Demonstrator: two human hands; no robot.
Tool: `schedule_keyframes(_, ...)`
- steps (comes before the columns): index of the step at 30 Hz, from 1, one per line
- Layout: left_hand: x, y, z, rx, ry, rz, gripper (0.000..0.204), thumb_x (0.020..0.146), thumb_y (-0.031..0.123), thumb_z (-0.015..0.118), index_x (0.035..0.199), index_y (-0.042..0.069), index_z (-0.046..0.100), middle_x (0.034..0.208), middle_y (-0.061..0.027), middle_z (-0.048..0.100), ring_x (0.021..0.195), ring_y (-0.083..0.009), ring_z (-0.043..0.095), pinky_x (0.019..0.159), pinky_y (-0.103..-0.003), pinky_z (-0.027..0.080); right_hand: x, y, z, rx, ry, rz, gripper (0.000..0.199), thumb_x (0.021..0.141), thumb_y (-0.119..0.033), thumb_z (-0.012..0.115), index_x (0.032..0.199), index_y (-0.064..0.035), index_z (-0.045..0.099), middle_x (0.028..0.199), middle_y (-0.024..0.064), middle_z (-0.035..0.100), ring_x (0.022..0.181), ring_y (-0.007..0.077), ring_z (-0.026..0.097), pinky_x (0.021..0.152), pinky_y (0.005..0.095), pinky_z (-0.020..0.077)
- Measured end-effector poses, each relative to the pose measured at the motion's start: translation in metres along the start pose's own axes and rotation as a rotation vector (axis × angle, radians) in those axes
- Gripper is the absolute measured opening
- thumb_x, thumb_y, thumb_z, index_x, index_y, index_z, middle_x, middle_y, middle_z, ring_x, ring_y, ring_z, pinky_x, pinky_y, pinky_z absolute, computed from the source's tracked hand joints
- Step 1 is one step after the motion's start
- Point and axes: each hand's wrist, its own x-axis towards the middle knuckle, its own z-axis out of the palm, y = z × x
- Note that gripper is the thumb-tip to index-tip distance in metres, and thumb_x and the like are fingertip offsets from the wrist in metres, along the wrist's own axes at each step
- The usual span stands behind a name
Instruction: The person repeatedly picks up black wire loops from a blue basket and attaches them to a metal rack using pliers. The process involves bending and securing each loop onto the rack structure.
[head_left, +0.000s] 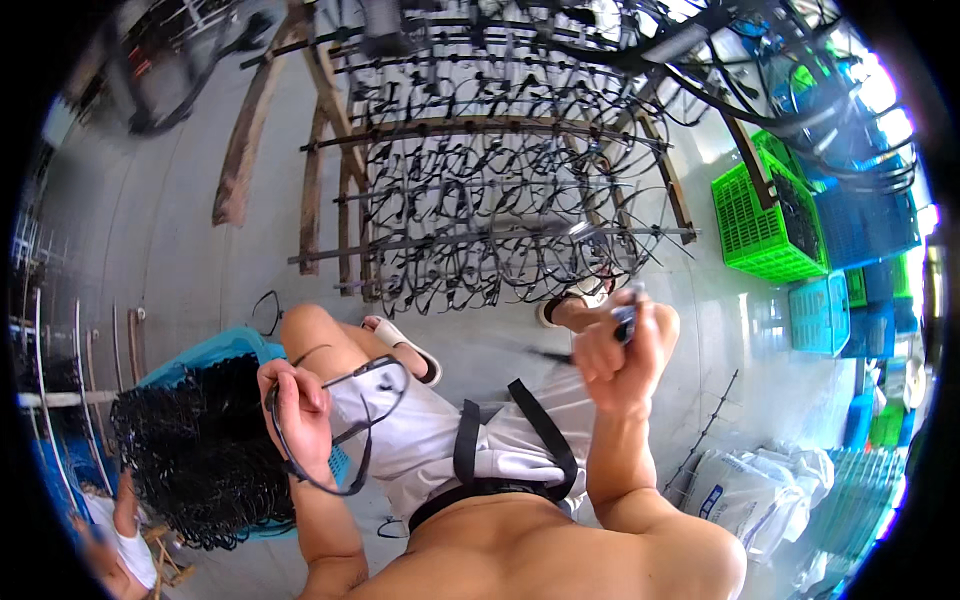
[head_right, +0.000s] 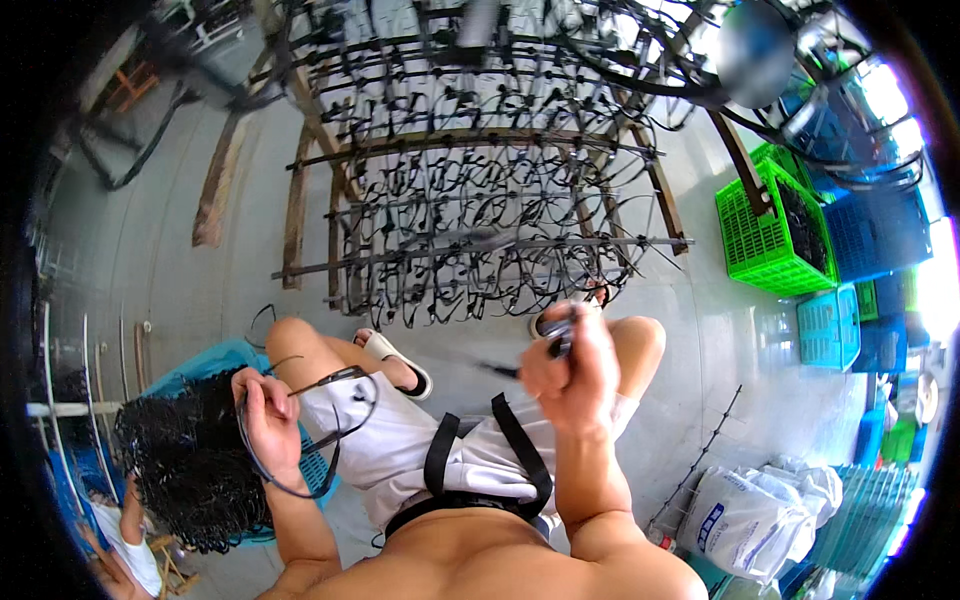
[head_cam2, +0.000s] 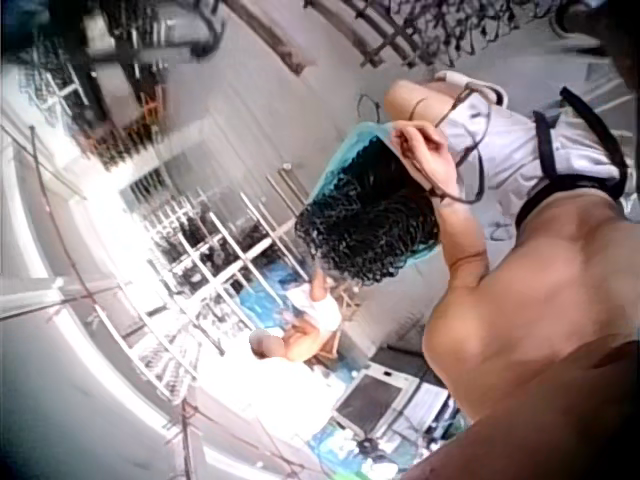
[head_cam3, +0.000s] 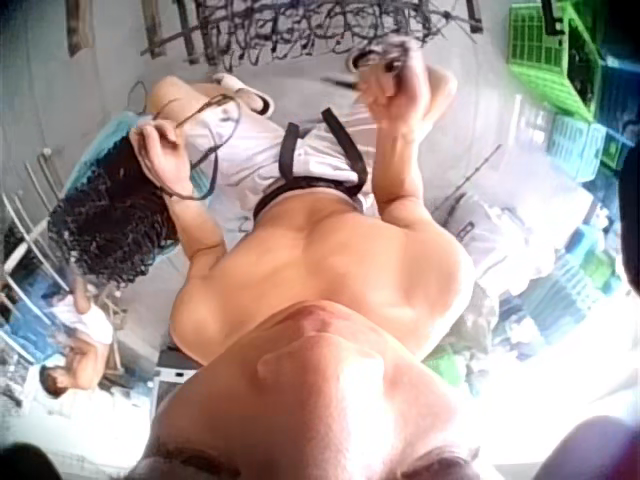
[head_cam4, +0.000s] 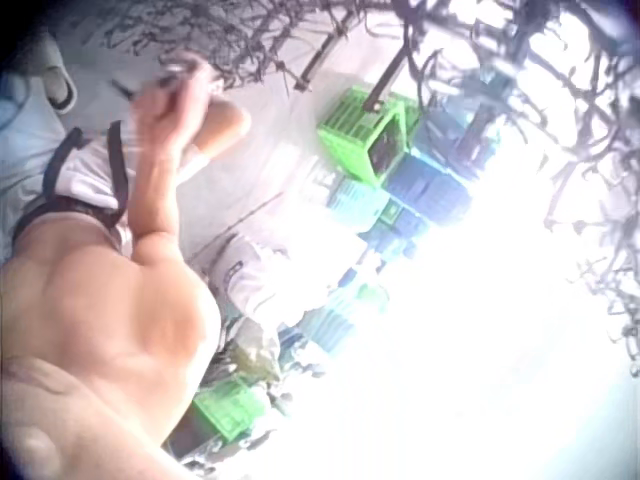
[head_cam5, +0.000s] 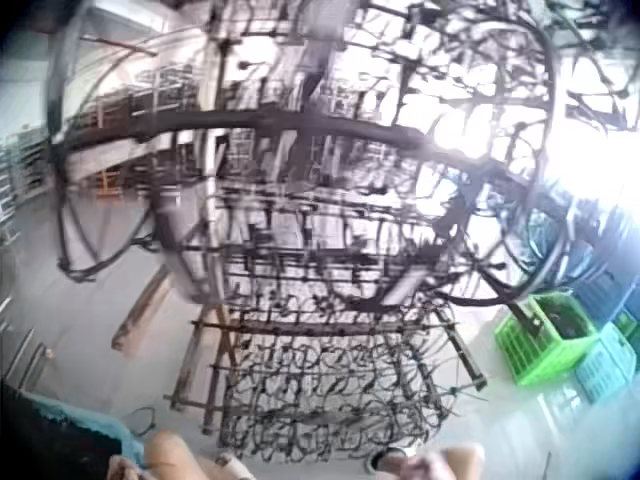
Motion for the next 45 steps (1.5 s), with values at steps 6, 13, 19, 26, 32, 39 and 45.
schedule_keyframes(6,-0.003,-0.023,0.039,0.237,-0.356,-0.178,0.034,0.097,0.030,0.045,0.074,0.006,0.053,0.056,0.0051,0.039,0.044,-0.0036,0.028,0.042,-0.021,0.020,0.052,0.042,-0.047,-0.483,0.157,-0.271,0.038,0.101,-0.024,0.036,0.128,0.0022,0.044,0.070,0.0007,0.050,0.056,0.0063,0.040,0.051,0.0199,0.0341)
schedule_keyframes(13,0.020,-0.074,0.126,0.692,-0.587,-0.518,0.036,0.092,0.034,0.055,0.075,0.003,0.065,0.054,0.0057,0.043,0.048,-0.0039,0.037,0.045,-0.021,0.029,0.113,0.109,-0.052,-0.363,0.368,0.012,0.032,0.100,-0.028,0.040,0.124,-0.0076,0.049,0.081,-0.0006,0.056,0.057,0.0031,0.041,0.048,0.0185,0.0336)
schedule_keyframes(19,0.045,-0.124,0.155,0.604,-0.333,-0.543,0.042,0.087,0.042,0.061,0.076,0.002,0.066,0.054,0.0033,0.046,0.048,-0.0061,0.041,0.044,-0.023,0.030,0.123,0.117,-0.059,-0.270,0.357,0.120,0.030,0.100,-0.029,0.042,0.120,-0.0106,0.053,0.078,-0.0024,0.057,0.056,0.0029,0.041,0.047,0.0177,0.0326)
schedule_keyframes(26,0.048,-0.146,0.164,0.457,-0.196,-0.563,0.038,0.087,0.037,0.062,0.074,0.002,0.062,0.057,0.0014,0.050,0.048,-0.0072,0.043,0.044,-0.024,0.031,0.118,0.113,-0.059,-0.153,0.312,0.090,0.031,0.099,-0.028,0.044,0.123,-0.0110,0.053,0.077,-0.0037,0.054,0.061,0.0031,0.041,0.050,0.0175,0.0328)
schedule_keyframes(32,0.049,-0.148,0.169,0.400,-0.162,-0.551,0.035,0.089,0.036,0.059,0.077,0.003,0.062,0.058,0.0029,0.049,0.049,-0.0062,0.042,0.044,-0.023,0.031,0.091,0.104,-0.067,-0.020,0.144,0.149,0.033,0.097,-0.016,0.048,0.128,-0.0043,0.050,0.085,-0.0033,0.052,0.075,0.0043,0.048,0.067,0.0186,0.0419)
schedule_keyframes(39,0.055,-0.145,0.170,0.389,-0.199,-0.532,0.032,0.092,0.036,0.055,0.091,0.005,0.063,0.057,0.0084,0.038,0.047,-0.0024,0.030,0.041,-0.020,0.021,0.073,0.098,-0.084,-0.378,0.000,0.089,0.036,0.090,0.000,0.055,0.126,0.0008,0.049,0.101,0.0040,0.060,0.092,0.0102,0.057,0.083,0.0250,0.0473)
schedule_keyframes(45,0.049,-0.138,0.171,0.427,-0.221,-0.446,0.035,0.092,0.037,0.056,0.073,0.008,0.051,0.052,0.0082,0.034,0.043,-0.0027,0.027,0.041,-0.021,0.021,0.069,0.118,-0.082,-0.554,0.198,-0.097,0.031,0.087,-0.001,0.060,0.117,0.0014,0.056,0.091,0.0013,0.061,0.081,0.0076,0.056,0.071,0.0215,0.0470)
